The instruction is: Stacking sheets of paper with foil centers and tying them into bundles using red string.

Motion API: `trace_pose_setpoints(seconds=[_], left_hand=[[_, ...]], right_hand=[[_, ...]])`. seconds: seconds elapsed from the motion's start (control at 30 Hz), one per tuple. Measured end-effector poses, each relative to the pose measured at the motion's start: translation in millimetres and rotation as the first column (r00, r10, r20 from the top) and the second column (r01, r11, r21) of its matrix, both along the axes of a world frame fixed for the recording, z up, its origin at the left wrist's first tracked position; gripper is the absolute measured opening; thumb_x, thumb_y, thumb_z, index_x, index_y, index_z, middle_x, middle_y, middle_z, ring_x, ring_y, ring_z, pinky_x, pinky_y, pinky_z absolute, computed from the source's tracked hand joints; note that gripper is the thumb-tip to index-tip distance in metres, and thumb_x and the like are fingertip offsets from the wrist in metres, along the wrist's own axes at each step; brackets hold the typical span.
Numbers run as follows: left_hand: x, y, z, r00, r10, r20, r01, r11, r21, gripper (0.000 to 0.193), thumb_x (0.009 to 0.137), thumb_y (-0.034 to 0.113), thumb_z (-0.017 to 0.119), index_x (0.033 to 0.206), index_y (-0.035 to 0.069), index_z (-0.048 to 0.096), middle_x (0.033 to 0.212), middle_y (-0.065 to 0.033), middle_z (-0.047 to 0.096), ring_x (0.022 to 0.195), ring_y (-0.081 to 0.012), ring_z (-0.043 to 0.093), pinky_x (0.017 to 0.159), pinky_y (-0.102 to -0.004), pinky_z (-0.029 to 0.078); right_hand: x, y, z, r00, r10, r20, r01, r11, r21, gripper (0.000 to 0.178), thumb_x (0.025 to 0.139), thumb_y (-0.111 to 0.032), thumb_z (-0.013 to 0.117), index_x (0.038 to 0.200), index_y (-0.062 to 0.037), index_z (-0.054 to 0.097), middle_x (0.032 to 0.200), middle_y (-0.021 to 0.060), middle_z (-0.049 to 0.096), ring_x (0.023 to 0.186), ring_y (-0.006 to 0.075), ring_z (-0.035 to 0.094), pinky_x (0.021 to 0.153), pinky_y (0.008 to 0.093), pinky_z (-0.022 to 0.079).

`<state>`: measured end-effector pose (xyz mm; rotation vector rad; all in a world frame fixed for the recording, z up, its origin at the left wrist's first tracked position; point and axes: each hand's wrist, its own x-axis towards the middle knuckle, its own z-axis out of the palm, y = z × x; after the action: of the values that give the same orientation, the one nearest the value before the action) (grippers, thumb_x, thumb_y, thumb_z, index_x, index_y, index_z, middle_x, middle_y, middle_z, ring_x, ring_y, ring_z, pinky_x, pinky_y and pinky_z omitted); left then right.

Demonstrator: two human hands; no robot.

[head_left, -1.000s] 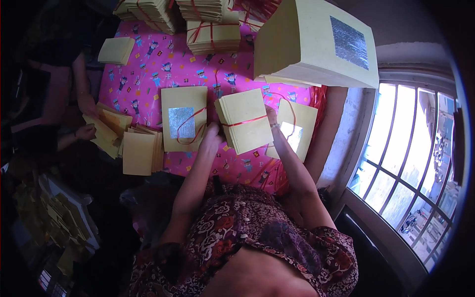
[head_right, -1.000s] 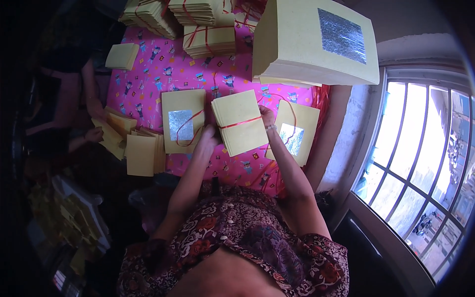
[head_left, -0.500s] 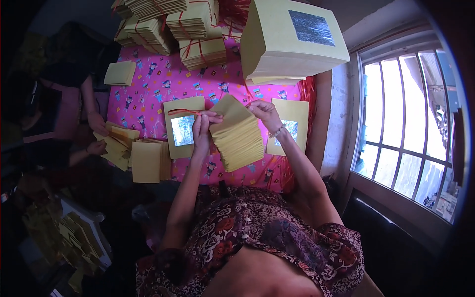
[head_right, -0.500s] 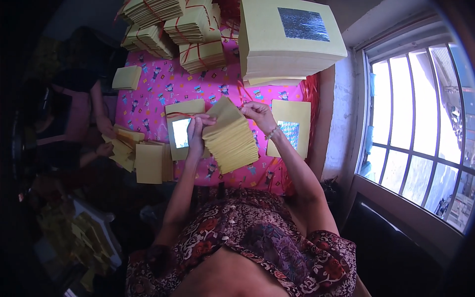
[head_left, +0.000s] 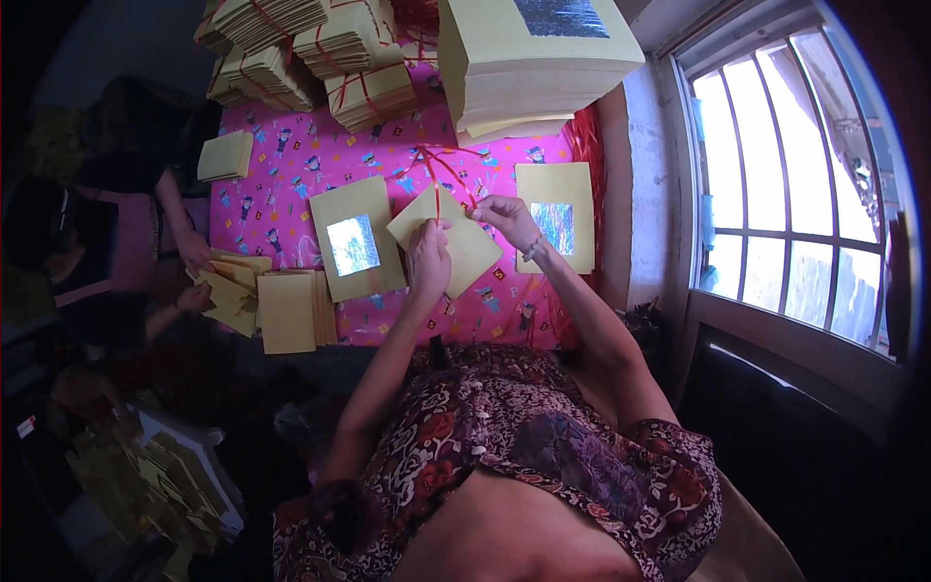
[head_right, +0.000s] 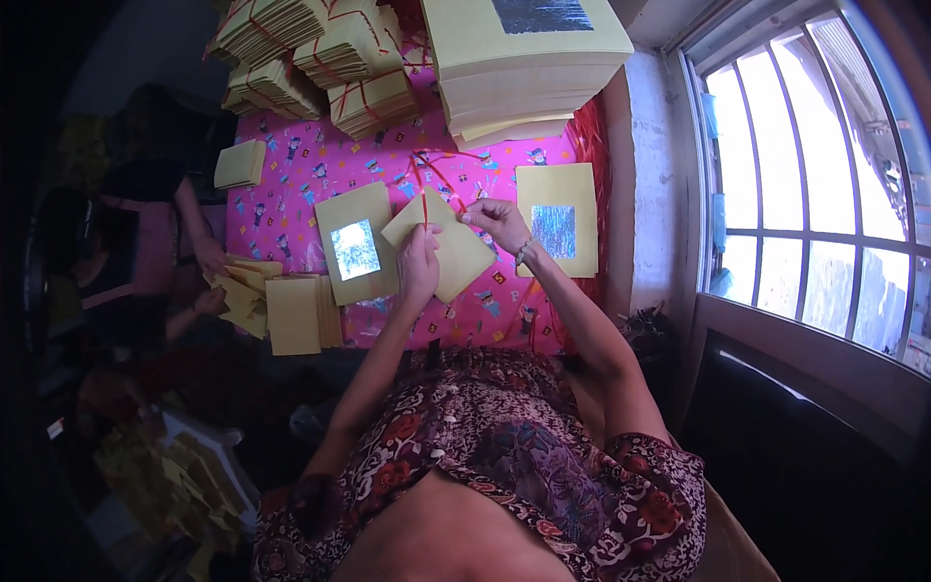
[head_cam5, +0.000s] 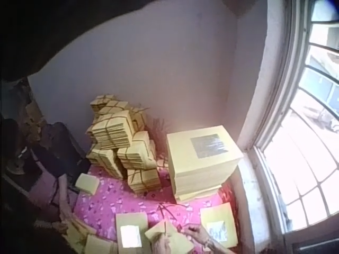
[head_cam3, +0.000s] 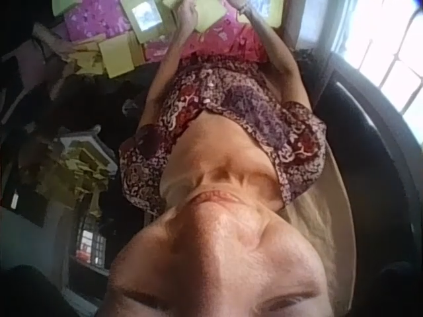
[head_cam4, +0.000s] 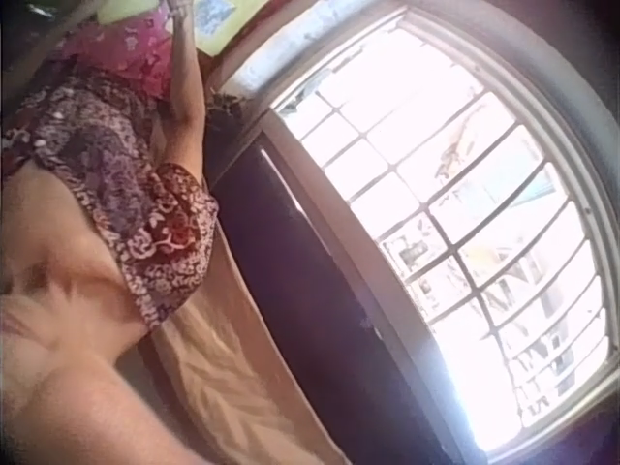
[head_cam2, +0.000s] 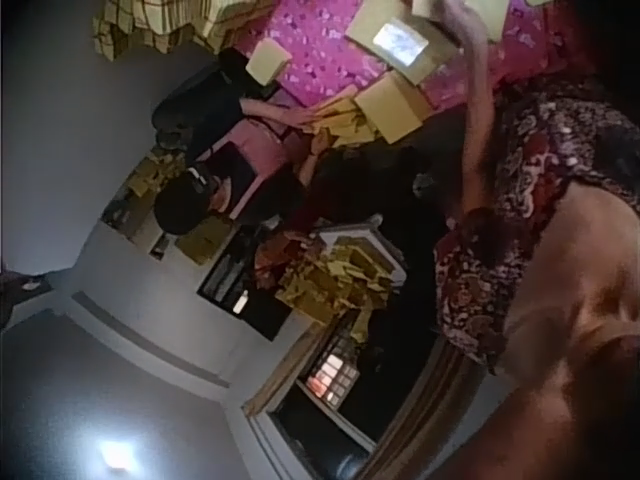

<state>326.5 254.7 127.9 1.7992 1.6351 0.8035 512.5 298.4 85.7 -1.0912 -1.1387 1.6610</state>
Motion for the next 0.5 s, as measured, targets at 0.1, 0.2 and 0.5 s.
trace_pose_setpoints(seconds=[0.1, 0.2, 0.5], left_hand=[[10, 5, -5, 0.999, 0.050, -0.021, -0.046, 0.989, 0.140, 0.017, 0.092, 0.010, 0.040, 0.097, 0.004, 0.055, 0.089, -0.0156, 0.057, 0.083, -0.0326, 0.058, 0.072, -0.0439, 0.043], [16, 9, -2, 0.995, 0.086, -0.040, -0.086, 0.996, 0.015, 0.022, 0.095, 0.019, 0.039, 0.097, 0.007, 0.058, 0.095, -0.0141, 0.057, 0.085, -0.0351, 0.058, 0.072, -0.0447, 0.044], [27, 13, -6, 0.991, 0.050, -0.128, -0.052, 0.999, -0.017, 0.034, 0.083, 0.031, 0.059, 0.103, 0.004, 0.055, 0.097, -0.0156, 0.055, 0.082, -0.0361, 0.059, 0.068, -0.0464, 0.046]], right_hand=[[8, 3, 6, 0.993, -0.001, 0.116, -0.005, 0.999, 0.045, 0.012, 0.084, -0.011, 0.066, 0.089, -0.0007, 0.067, 0.080, 0.0003, 0.064, 0.075, 0.0066, 0.057, 0.071, 0.0214, 0.048], [12, 8, 27, 0.995, -0.027, 0.100, 0.018, 0.995, 0.099, 0.012, 0.084, -0.012, 0.066, 0.087, -0.0001, 0.066, 0.080, 0.0001, 0.064, 0.075, 0.0066, 0.057, 0.071, 0.0220, 0.048], [-7, 18, 85, 0.801, -0.116, 0.587, -0.297, 0.774, 0.559, 0.009, 0.076, -0.014, 0.069, 0.082, -0.0070, 0.066, 0.077, 0.0064, 0.064, 0.069, 0.0213, 0.062, 0.064, 0.0306, 0.050]])
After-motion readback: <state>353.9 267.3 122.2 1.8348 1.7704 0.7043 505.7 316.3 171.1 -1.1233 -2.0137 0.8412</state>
